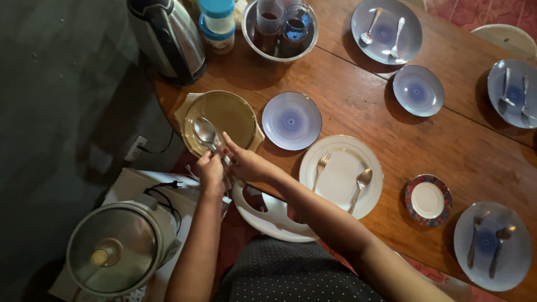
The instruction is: The person sets a dining table by placing plates, bowls, and cutlery in a systematic arrangement. They handle multiple plates and bowls, arranging them on the table, then place forks, spoons, and knives beside each plate. Finally, they place cups next to the place settings.
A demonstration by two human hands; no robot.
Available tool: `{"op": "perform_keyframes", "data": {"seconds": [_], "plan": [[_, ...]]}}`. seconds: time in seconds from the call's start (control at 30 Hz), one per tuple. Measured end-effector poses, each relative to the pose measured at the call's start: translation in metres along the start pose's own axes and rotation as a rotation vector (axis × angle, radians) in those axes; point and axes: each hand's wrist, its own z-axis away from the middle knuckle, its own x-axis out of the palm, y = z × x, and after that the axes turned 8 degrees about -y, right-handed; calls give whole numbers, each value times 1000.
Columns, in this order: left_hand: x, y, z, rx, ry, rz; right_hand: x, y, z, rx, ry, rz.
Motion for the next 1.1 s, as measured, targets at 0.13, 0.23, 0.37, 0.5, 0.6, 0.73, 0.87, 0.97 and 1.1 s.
{"op": "perform_keyframes", "data": {"seconds": [0.13, 0.23, 0.37, 0.5, 0.6, 0.73, 0.87, 0.97, 1.1], "plan": [[-15, 8, -8, 0, -1, 34, -21, 0, -6, 74, 126, 147], [-30, 16, -7, -40, -20, -85, -48, 4, -12, 403, 246, 260], [-36, 24, -1, -13, -84, -168, -57, 14, -13, 280, 407, 364], [-30, 21, 1, -17, -102, -336, -37, 17, -27, 244, 400, 427], [-31, 24, 3, 15, -107, -354, -26, 21, -32, 194, 421, 480], [-39, 37, 12, 30, -90, -219, -37, 21, -35, 307, 476, 441], [-61, 43, 25, 43, -61, -120, -62, 5, -25, 370, 564, 414], [-77, 37, 27, 30, -41, -51, -68, 3, -22, 376, 588, 340], [-76, 28, 18, 10, -83, 151, -50, 31, -40, 192, 531, 301]]}}
